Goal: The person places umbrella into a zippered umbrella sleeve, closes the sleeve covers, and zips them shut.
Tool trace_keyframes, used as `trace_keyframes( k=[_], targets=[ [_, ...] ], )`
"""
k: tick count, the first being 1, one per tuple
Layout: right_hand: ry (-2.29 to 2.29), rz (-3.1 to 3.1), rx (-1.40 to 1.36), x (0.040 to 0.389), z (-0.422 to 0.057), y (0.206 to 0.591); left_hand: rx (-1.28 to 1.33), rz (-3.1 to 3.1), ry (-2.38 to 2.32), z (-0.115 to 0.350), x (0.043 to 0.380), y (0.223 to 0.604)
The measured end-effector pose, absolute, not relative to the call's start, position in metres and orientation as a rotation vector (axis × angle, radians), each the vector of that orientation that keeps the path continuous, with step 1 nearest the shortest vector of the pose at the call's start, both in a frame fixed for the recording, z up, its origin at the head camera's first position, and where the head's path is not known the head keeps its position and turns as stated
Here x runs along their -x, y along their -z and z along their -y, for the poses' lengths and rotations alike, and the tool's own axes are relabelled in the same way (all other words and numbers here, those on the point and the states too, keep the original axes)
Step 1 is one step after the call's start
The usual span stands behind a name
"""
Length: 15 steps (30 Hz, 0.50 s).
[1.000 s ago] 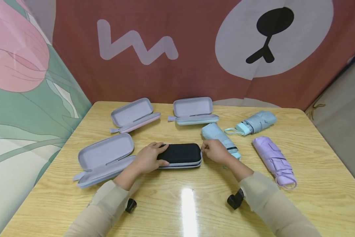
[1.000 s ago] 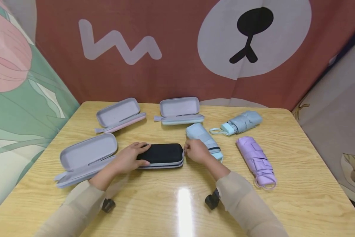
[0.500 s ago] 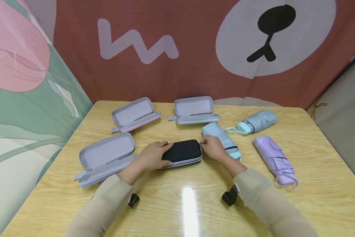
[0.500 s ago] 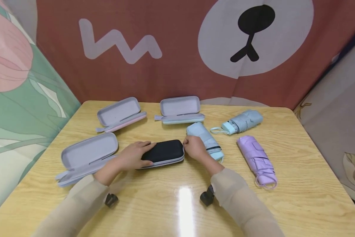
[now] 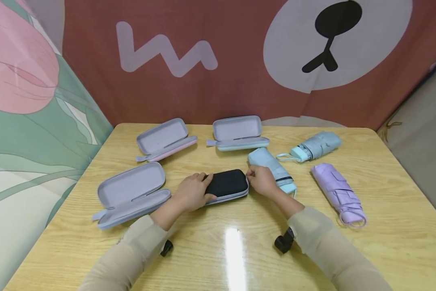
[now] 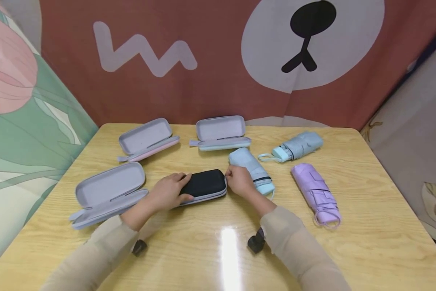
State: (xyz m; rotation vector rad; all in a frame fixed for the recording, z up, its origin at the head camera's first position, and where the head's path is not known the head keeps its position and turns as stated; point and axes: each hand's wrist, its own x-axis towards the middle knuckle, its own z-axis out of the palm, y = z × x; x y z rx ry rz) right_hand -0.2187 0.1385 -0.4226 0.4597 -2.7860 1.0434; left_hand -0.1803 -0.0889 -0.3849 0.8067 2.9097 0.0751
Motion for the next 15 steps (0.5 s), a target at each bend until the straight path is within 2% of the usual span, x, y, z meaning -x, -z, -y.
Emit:
trace_keyframes(
  k=[15],
  targets=[
    [-1.34, 2.944, -0.475, 0.2141, -0.1464, 0.4141, -0.938, -2.911, -0.085, 0.0954, 0.1823, 0.3861]
  ],
)
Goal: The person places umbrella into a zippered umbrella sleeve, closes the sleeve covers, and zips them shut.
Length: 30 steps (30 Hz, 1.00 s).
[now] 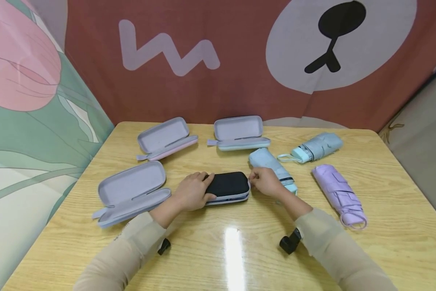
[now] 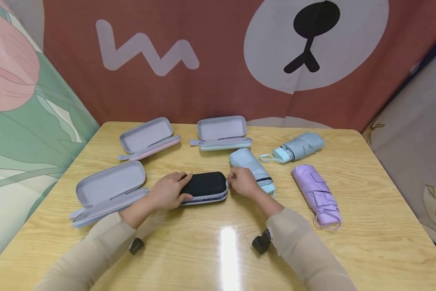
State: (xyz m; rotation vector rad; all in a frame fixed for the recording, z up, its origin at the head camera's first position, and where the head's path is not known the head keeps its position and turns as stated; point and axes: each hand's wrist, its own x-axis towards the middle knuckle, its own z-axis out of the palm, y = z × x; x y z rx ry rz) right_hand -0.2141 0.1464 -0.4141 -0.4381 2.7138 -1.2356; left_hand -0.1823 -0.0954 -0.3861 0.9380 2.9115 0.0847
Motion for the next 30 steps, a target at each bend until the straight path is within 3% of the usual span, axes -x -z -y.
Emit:
trace_keyframes(
  k=[15, 30],
  targets=[
    [0.994, -2.991, 0.59, 0.221, -0.137, 0.419, -1.013, -2.791, -0.27, 0.104, 0.188, 0.383],
    [1.025, -2.979, 0.587, 0.221, -0.14, 0.419, -1.09, -2.881, 0.016, 0.091, 0.179, 0.387]
  ],
)
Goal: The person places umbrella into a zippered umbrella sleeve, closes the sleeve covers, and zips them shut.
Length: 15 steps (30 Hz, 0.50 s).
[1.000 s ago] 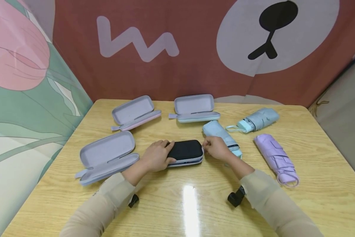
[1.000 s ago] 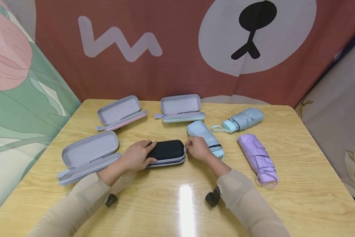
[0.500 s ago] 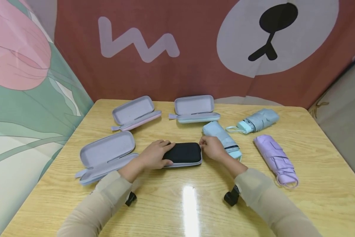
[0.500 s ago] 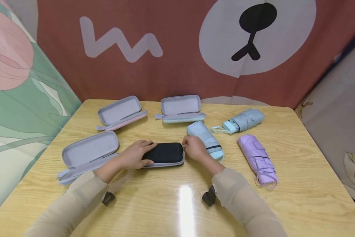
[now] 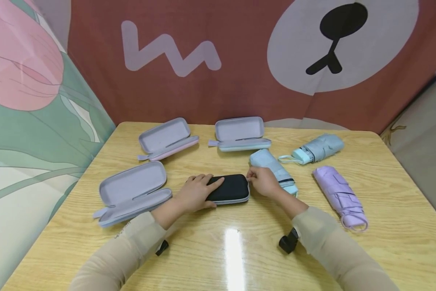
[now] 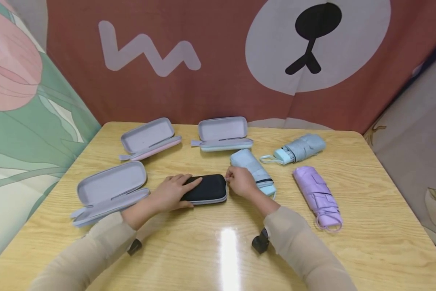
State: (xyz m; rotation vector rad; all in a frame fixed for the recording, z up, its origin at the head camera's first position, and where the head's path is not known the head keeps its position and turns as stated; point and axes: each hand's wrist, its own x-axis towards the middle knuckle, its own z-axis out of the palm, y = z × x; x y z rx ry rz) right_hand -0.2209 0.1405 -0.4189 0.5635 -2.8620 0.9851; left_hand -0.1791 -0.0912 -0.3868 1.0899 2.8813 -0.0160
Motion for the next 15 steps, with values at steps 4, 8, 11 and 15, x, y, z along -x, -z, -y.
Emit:
trace_keyframes(
  k=[4, 8, 11, 15],
  targets=[
    [-1.032, 2.878, -0.578, 0.218, -0.144, 0.416, -1.061, -2.909, 0.057, 0.091, 0.179, 0.386],
    [-1.076, 2.899, -0.591, 0.216, -0.146, 0.414, -1.033, -2.925, 0.072, 0.091, 0.18, 0.385],
    [-1.107, 2.907, -0.596, 0.213, -0.148, 0.413, -1.027, -2.926, 0.074, 0.09, 0.18, 0.385],
    [-1.125, 2.915, -0.612, 0.209, -0.15, 0.413, -1.015, -2.92, 0.08, 0.088, 0.181, 0.385]
  ],
)
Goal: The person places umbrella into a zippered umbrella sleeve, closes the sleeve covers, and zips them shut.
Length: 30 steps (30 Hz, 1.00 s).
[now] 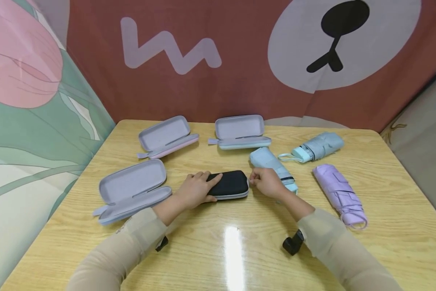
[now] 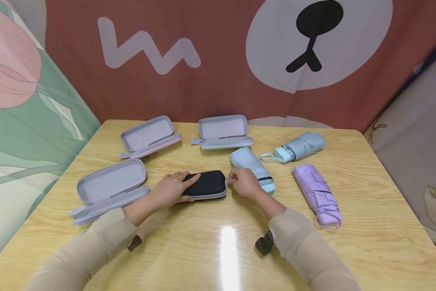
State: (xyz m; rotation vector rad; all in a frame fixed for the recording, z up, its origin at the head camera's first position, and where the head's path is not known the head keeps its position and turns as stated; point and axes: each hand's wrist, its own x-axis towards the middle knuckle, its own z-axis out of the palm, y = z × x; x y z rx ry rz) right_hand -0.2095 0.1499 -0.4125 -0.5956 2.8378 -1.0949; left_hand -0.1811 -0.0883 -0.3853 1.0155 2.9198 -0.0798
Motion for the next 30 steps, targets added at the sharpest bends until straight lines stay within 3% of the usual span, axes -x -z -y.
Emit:
trace_keyframes(
  k=[17, 30],
  targets=[
    [1.234, -2.626, 0.586, 0.2, -0.147, 0.409, -0.837, -2.961, 0.096, 0.083, 0.186, 0.386],
    [1.345, -2.654, 0.299, 0.205, -0.141, 0.414, -0.891, -2.857, -0.107, 0.095, 0.188, 0.385]
  ],
)
